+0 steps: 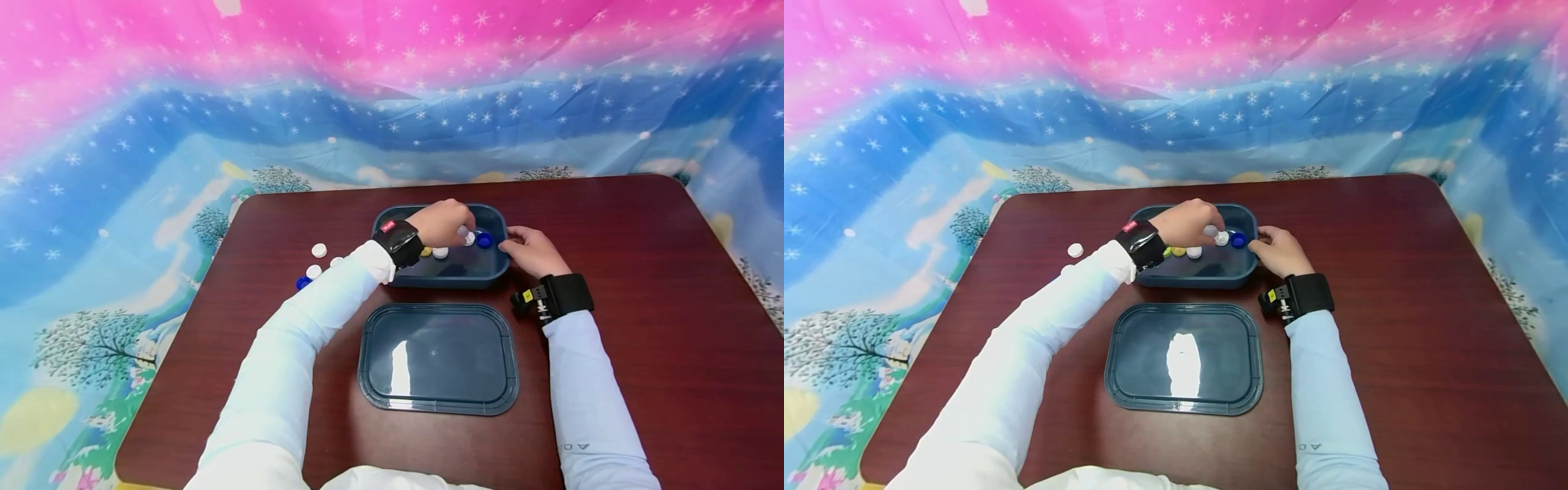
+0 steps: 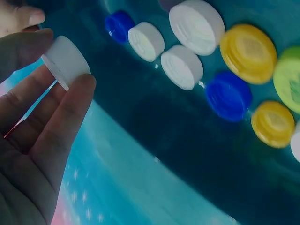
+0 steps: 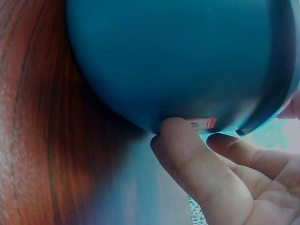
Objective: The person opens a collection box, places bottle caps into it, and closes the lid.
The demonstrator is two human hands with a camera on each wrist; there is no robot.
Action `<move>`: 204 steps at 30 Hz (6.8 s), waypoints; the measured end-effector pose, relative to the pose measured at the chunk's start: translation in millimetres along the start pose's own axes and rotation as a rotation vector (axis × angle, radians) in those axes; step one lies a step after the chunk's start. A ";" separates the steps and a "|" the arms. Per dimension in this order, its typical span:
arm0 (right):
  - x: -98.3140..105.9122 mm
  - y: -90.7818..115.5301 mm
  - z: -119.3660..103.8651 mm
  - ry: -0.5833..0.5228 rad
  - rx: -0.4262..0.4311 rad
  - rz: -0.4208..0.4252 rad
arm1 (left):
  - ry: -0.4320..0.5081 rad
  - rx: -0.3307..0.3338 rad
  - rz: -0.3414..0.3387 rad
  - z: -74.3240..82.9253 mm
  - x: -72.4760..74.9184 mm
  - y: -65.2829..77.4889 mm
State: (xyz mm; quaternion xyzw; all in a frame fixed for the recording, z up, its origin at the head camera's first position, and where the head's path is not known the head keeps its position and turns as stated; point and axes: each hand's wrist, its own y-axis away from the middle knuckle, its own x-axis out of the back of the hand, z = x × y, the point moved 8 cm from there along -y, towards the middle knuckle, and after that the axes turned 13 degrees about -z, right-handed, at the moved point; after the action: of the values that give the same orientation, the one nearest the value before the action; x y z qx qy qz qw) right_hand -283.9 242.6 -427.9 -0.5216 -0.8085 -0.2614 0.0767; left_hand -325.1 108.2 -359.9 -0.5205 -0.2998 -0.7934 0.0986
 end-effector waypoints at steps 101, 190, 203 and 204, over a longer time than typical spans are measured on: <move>0.4 -0.4 0.3 0.014 -0.005 0.006 | 0.002 0.130 0.172 -56.9 29.0 86.9; -3.3 -2.1 -0.7 0.002 -0.010 -0.014 | 0.295 0.551 0.178 -208.1 -75.1 184.7; -3.0 -1.0 1.6 0.001 -0.009 -0.024 | 0.182 0.421 0.267 -164.6 -19.9 159.2; -3.2 -0.9 1.9 0.002 -0.011 -0.025 | 0.175 0.403 0.275 -159.0 -15.5 156.1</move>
State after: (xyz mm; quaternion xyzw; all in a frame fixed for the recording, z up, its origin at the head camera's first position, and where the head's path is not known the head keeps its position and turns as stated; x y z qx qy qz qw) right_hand -283.0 240.7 -431.1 -0.5114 -0.8135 -0.2674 0.0715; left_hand -367.1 -111.2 -359.7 -0.4555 -0.3687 -0.7388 0.3329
